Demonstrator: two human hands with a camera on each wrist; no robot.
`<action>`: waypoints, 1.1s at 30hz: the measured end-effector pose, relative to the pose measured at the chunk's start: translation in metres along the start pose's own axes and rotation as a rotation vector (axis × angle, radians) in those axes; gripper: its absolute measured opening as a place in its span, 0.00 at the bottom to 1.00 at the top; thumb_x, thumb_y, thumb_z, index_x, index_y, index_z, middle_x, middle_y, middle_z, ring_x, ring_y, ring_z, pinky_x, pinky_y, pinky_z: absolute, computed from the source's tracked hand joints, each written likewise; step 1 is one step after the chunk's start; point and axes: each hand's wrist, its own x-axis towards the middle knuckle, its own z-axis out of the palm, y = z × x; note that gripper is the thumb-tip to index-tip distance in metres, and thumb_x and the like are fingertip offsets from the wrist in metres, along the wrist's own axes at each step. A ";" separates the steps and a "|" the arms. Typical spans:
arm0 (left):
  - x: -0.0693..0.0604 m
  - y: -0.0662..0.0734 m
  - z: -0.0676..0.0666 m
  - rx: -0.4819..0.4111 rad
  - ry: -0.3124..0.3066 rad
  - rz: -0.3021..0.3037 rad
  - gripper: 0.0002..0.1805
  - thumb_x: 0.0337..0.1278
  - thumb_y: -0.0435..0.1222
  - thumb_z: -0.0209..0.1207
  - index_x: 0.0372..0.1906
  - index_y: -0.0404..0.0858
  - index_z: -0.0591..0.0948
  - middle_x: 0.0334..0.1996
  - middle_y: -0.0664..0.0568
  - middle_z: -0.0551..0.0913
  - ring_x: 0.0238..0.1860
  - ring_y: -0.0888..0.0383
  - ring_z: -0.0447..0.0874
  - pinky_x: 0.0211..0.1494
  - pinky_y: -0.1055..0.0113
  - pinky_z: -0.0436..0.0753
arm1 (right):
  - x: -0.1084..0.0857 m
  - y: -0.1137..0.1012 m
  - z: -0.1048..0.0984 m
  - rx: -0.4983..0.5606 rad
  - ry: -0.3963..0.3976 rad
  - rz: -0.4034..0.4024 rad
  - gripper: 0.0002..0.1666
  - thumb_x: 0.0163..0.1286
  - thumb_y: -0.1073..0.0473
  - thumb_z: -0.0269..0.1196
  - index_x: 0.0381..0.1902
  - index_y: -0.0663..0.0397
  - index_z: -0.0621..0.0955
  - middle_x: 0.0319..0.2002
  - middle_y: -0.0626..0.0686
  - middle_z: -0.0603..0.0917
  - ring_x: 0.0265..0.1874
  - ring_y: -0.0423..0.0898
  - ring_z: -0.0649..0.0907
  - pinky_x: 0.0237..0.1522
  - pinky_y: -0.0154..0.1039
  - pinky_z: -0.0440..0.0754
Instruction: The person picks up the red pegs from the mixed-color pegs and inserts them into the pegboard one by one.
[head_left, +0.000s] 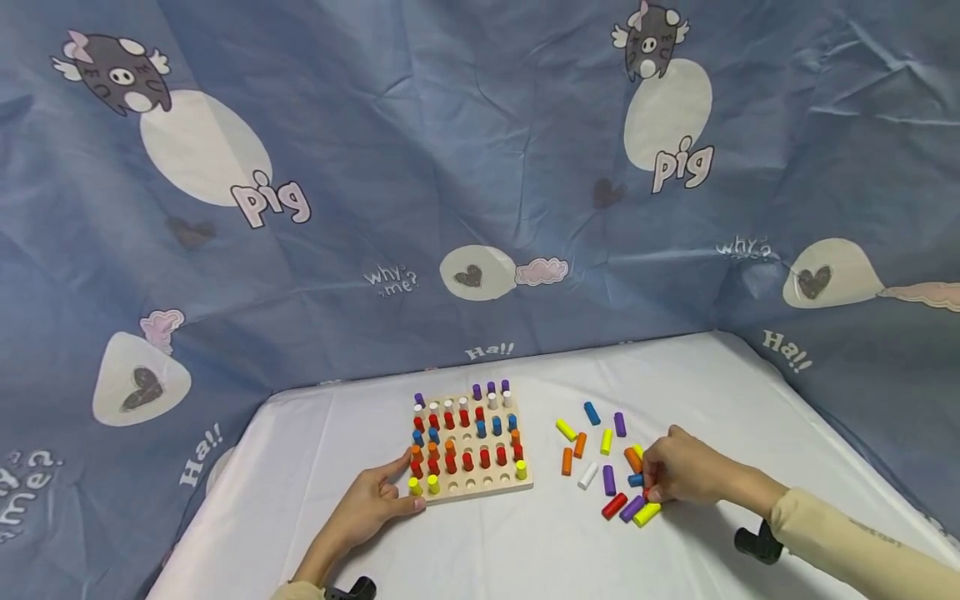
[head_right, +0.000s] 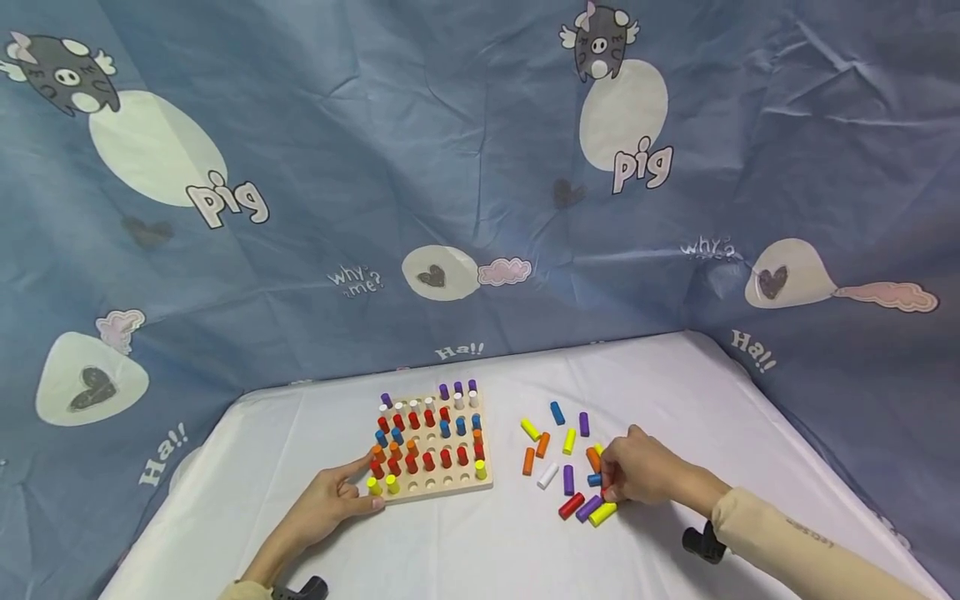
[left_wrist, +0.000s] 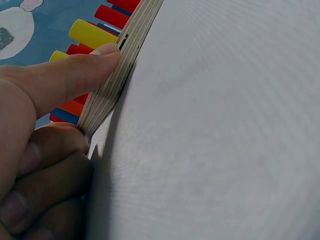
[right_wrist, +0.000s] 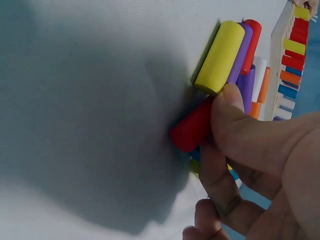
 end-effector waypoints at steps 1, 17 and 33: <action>0.000 0.000 0.001 -0.003 0.001 0.002 0.52 0.52 0.42 0.79 0.80 0.33 0.67 0.12 0.60 0.61 0.15 0.63 0.55 0.20 0.72 0.59 | 0.000 0.000 0.001 -0.014 0.002 -0.007 0.14 0.59 0.53 0.81 0.25 0.38 0.83 0.24 0.34 0.78 0.35 0.44 0.68 0.39 0.38 0.63; -0.001 -0.004 0.002 0.002 0.012 0.001 0.53 0.50 0.43 0.80 0.80 0.33 0.68 0.13 0.59 0.61 0.16 0.62 0.55 0.21 0.72 0.60 | 0.022 -0.028 -0.012 0.085 -0.014 -0.095 0.08 0.74 0.64 0.66 0.47 0.46 0.85 0.29 0.41 0.83 0.37 0.44 0.69 0.38 0.36 0.65; -0.002 -0.002 0.001 -0.026 -0.001 0.031 0.52 0.52 0.40 0.80 0.80 0.35 0.68 0.13 0.60 0.58 0.16 0.64 0.53 0.22 0.71 0.61 | 0.101 -0.055 -0.022 -0.043 0.246 -0.156 0.05 0.68 0.62 0.74 0.39 0.46 0.90 0.35 0.41 0.91 0.37 0.44 0.75 0.41 0.41 0.67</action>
